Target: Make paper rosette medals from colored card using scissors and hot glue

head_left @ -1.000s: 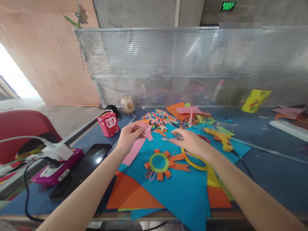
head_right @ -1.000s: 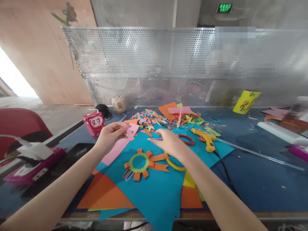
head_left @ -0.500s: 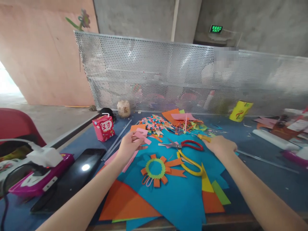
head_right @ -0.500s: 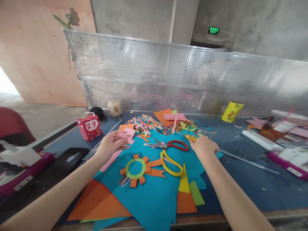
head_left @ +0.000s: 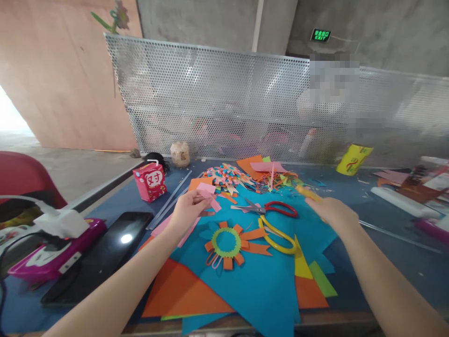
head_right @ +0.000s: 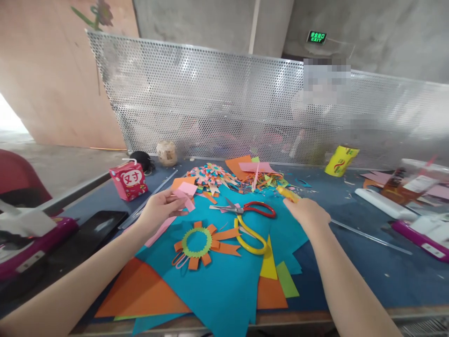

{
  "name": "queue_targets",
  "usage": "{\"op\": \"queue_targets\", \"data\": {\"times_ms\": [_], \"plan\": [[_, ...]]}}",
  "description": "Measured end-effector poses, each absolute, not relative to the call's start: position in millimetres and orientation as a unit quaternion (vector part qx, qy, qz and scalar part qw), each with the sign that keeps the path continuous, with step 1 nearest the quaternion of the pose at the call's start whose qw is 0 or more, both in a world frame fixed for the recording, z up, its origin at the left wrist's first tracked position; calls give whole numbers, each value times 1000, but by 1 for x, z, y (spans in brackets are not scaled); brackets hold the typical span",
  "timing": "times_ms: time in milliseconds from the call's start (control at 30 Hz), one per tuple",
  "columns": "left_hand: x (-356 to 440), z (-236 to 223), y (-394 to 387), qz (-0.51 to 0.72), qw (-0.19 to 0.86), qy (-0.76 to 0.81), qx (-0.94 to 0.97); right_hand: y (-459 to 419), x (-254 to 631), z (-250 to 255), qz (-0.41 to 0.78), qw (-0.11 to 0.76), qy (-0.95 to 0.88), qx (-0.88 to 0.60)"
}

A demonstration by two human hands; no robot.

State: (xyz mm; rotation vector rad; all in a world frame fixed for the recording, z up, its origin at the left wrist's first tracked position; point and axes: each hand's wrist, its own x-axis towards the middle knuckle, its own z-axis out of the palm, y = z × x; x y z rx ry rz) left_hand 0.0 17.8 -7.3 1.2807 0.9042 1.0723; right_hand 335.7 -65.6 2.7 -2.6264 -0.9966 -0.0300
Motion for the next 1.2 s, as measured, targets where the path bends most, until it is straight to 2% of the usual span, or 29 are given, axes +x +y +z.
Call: {"op": "queue_targets", "data": {"times_ms": [200, 300, 533, 633, 733, 900, 1200], "plan": [[3, -5, 17, 476, 568, 410, 532, -73, 324, 13, 98, 243, -355, -897], [5, -5, 18, 481, 566, 412, 527, -73, 314, 16, 105, 270, -382, -878], [5, -19, 25, 479, 480, 397, 618, -67, 275, 27, -139, 348, -494, -785], [4, -21, 27, 471, 500, 391, 613, -57, 258, 25, -252, 321, -545, -732], [4, -18, 23, 469, 530, 405, 579, -47, 247, 14, -342, 330, -599, -644], [7, -12, 13, 463, 600, 409, 508, -49, 236, -8, -350, 358, -661, -559], [11, -14, 11, 441, 650, 398, 474, -58, 230, -21, -344, 325, -696, -541]]}}
